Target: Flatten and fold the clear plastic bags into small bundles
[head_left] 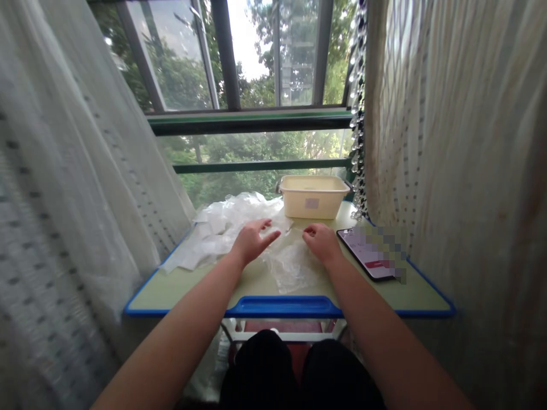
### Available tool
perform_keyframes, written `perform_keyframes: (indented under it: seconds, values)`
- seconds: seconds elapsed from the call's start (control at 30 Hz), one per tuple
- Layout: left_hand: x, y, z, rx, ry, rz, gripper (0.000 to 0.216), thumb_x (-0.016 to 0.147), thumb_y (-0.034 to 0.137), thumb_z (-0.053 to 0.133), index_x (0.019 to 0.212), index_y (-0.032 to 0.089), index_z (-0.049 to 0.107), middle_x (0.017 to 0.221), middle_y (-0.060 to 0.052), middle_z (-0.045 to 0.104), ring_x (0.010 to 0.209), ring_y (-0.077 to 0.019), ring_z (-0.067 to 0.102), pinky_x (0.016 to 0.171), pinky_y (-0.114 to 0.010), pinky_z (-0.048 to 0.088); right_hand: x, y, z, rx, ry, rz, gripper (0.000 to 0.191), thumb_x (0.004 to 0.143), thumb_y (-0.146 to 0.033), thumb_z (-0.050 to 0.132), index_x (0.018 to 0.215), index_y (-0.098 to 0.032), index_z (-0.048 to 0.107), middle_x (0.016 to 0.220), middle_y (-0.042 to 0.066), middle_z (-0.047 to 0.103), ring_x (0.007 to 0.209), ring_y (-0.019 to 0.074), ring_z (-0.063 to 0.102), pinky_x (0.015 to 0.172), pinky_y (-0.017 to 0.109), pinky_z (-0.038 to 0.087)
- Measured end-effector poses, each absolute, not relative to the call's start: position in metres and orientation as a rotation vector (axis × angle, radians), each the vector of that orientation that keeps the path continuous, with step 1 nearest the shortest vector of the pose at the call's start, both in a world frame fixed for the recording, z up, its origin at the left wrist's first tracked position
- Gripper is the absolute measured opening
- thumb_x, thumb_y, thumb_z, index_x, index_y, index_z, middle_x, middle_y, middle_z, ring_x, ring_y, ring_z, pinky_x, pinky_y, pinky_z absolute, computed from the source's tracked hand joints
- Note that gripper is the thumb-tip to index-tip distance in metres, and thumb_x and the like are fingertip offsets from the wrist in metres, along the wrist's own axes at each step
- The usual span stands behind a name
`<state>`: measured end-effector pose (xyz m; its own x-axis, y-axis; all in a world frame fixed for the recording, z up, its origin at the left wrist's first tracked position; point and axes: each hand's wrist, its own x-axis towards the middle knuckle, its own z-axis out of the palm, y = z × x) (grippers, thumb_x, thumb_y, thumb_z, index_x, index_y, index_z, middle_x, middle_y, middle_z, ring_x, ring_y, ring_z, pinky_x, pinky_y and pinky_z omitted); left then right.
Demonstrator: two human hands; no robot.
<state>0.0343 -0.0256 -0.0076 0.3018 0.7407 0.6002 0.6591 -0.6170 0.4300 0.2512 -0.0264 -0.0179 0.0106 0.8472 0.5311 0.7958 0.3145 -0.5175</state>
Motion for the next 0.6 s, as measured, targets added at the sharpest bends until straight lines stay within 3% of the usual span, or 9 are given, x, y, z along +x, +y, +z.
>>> perform_keyframes:
  seconds: [0.1,0.2,0.37,0.6]
  values:
    - [0.037,-0.029,-0.007,2.569,1.278,1.036,0.052,0.071,0.053,0.059,0.106,0.015,0.059,0.09,-0.007,0.066,0.082,-0.0201,0.06,0.076,-0.032,0.046,0.251,-0.025,-0.017,-1.486,-1.748,0.124,0.028,0.065,-0.018,0.054,0.09,-0.013,0.064,0.083,0.007,0.064,0.072,0.0155,0.056,0.07,0.026,0.043]
    - [0.04,-0.031,-0.006,2.548,1.256,0.981,0.05,0.076,0.054,0.052,0.108,0.016,0.059,0.091,-0.006,0.067,0.08,-0.0191,0.06,0.073,-0.031,0.046,0.249,-0.026,-0.015,-1.482,-1.744,0.231,0.037,0.064,-0.018,0.054,0.099,-0.012,0.062,0.077,0.004,0.062,0.066,0.0142,0.054,0.066,0.026,0.043]
    - [0.044,-0.03,-0.006,2.498,1.253,1.004,0.048,0.087,0.048,0.036,0.11,0.015,0.061,0.101,-0.008,0.066,0.094,-0.0209,0.058,0.084,-0.032,0.042,0.241,-0.035,-0.011,-1.32,-1.923,0.534,0.021,0.063,-0.017,0.053,0.078,-0.017,0.068,0.063,-0.001,0.059,0.056,0.0108,0.05,0.057,0.022,0.04]
    - [0.045,-0.03,-0.007,2.421,1.214,0.85,0.035,0.079,0.043,0.05,0.096,0.018,0.068,0.088,-0.003,0.069,0.07,-0.0152,0.058,0.068,-0.025,0.043,0.24,-0.038,-0.008,-1.017,-1.747,0.873,0.008,0.061,-0.019,0.056,0.067,-0.016,0.06,0.064,-0.001,0.059,0.057,0.0101,0.051,0.055,0.023,0.04]
